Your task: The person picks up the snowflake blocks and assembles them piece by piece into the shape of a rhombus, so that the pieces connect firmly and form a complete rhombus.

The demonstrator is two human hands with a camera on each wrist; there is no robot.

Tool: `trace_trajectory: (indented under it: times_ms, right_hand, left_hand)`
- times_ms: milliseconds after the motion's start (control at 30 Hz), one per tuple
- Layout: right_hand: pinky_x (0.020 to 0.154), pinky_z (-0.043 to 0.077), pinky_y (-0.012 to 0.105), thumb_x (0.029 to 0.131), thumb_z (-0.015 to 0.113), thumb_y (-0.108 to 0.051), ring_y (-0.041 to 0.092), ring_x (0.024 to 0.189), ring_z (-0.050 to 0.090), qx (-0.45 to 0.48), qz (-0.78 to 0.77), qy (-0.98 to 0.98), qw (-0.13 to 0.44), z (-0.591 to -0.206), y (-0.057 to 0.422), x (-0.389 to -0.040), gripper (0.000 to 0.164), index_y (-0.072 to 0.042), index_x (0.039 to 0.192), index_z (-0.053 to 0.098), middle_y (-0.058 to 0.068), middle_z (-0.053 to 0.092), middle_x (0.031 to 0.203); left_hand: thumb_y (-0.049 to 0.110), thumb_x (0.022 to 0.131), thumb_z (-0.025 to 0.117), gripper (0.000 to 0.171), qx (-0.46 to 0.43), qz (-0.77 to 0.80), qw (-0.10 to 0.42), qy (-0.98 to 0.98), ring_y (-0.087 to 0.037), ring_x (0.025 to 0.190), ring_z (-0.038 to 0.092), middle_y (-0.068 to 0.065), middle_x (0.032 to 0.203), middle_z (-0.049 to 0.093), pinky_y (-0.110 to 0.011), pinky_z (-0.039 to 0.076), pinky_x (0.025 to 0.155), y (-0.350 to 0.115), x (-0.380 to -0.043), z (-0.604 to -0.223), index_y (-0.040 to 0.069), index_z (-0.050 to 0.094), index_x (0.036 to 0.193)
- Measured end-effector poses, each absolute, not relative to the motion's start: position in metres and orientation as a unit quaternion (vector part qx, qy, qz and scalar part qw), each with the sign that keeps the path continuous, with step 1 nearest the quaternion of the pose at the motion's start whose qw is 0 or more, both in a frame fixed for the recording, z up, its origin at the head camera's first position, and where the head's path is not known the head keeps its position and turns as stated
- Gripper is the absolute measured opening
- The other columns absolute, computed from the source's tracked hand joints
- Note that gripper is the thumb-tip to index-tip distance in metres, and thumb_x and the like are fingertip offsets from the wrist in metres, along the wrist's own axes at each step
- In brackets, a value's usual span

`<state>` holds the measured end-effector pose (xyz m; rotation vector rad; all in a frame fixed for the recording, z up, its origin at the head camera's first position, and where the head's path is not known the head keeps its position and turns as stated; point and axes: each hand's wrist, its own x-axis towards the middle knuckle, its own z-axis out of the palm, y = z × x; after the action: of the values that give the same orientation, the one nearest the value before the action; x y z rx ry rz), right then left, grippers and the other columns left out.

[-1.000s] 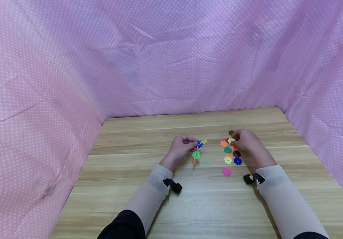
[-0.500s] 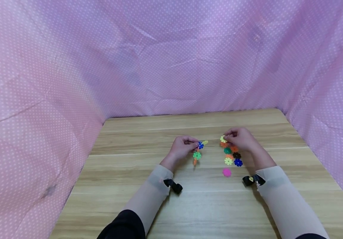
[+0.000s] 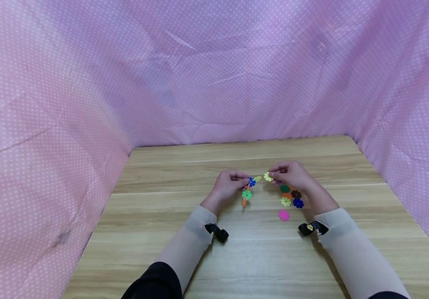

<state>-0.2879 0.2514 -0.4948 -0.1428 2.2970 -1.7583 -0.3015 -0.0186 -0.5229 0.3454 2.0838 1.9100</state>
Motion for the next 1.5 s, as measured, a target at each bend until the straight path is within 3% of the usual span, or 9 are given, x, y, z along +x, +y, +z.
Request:
trace_trajectory:
  times_ms: [167, 500, 833, 1067, 1267, 1500]
  right_hand:
    - [0.086, 0.061, 0.049, 0.102, 0.069, -0.005, 0.025, 0.085, 0.076, -0.052, -0.603, 0.786, 0.123, -0.496, 0.248, -0.289, 0.028, 0.014, 0.122, 0.066, 0.018, 0.073, 0.099]
    - [0.088, 0.061, 0.052, 0.101, 0.072, -0.010, 0.038, 0.092, 0.075, -0.050, -0.608, 0.782, 0.129, -0.497, 0.241, -0.289, 0.029, 0.011, 0.119, 0.068, 0.021, 0.074, 0.101]
    - [0.084, 0.062, 0.047, 0.099, 0.073, -0.004, 0.033, 0.088, 0.077, -0.037, -0.623, 0.773, 0.112, -0.495, 0.231, -0.285, 0.026, 0.015, 0.117, 0.068, 0.018, 0.076, 0.096]
    - [0.084, 0.063, 0.045, 0.100, 0.072, -0.005, 0.034, 0.090, 0.076, -0.034, -0.621, 0.776, 0.106, -0.499, 0.231, -0.287, 0.025, 0.012, 0.117, 0.069, 0.016, 0.075, 0.097]
    - [0.086, 0.062, 0.043, 0.104, 0.066, -0.008, 0.037, 0.096, 0.073, -0.055, -0.616, 0.777, 0.119, -0.499, 0.233, -0.286, 0.027, 0.009, 0.125, 0.069, 0.017, 0.072, 0.105]
    - [0.092, 0.058, 0.057, 0.102, 0.066, -0.003, 0.045, 0.097, 0.073, -0.073, -0.636, 0.753, 0.151, -0.500, 0.232, -0.285, 0.023, 0.010, 0.121, 0.064, 0.024, 0.075, 0.102]
  left_hand:
    - [0.005, 0.095, 0.078, 0.010, 0.120, 0.663, 0.148, 0.724, -0.017, 0.076, 0.074, -0.011, 0.091, 0.078, -0.035, 0.064, 0.075, -0.018, -0.301, -0.523, 0.002, 0.080, 0.105]
    - [0.004, 0.095, 0.077, 0.010, 0.127, 0.658, 0.148, 0.727, -0.015, 0.076, 0.073, -0.010, 0.091, 0.078, -0.036, 0.064, 0.075, -0.017, -0.301, -0.520, 0.000, 0.079, 0.104]
    - [0.003, 0.094, 0.078, 0.010, 0.133, 0.655, 0.144, 0.730, -0.014, 0.076, 0.073, -0.010, 0.091, 0.078, -0.036, 0.064, 0.076, -0.015, -0.300, -0.516, 0.000, 0.080, 0.104]
    - [0.002, 0.094, 0.078, 0.012, 0.127, 0.672, 0.168, 0.710, -0.015, 0.076, 0.073, -0.012, 0.092, 0.078, -0.044, 0.064, 0.083, -0.015, -0.298, -0.517, -0.001, 0.077, 0.106]
    - [0.000, 0.097, 0.073, 0.012, 0.129, 0.689, 0.204, 0.683, -0.016, 0.072, 0.073, -0.015, 0.091, 0.077, -0.034, 0.064, 0.073, -0.014, -0.299, -0.520, -0.005, 0.073, 0.108]
    - [0.006, 0.098, 0.074, 0.017, 0.122, 0.680, 0.196, 0.696, -0.014, 0.067, 0.071, -0.011, 0.088, 0.077, -0.030, 0.063, 0.065, -0.013, -0.297, -0.522, -0.007, 0.074, 0.109]
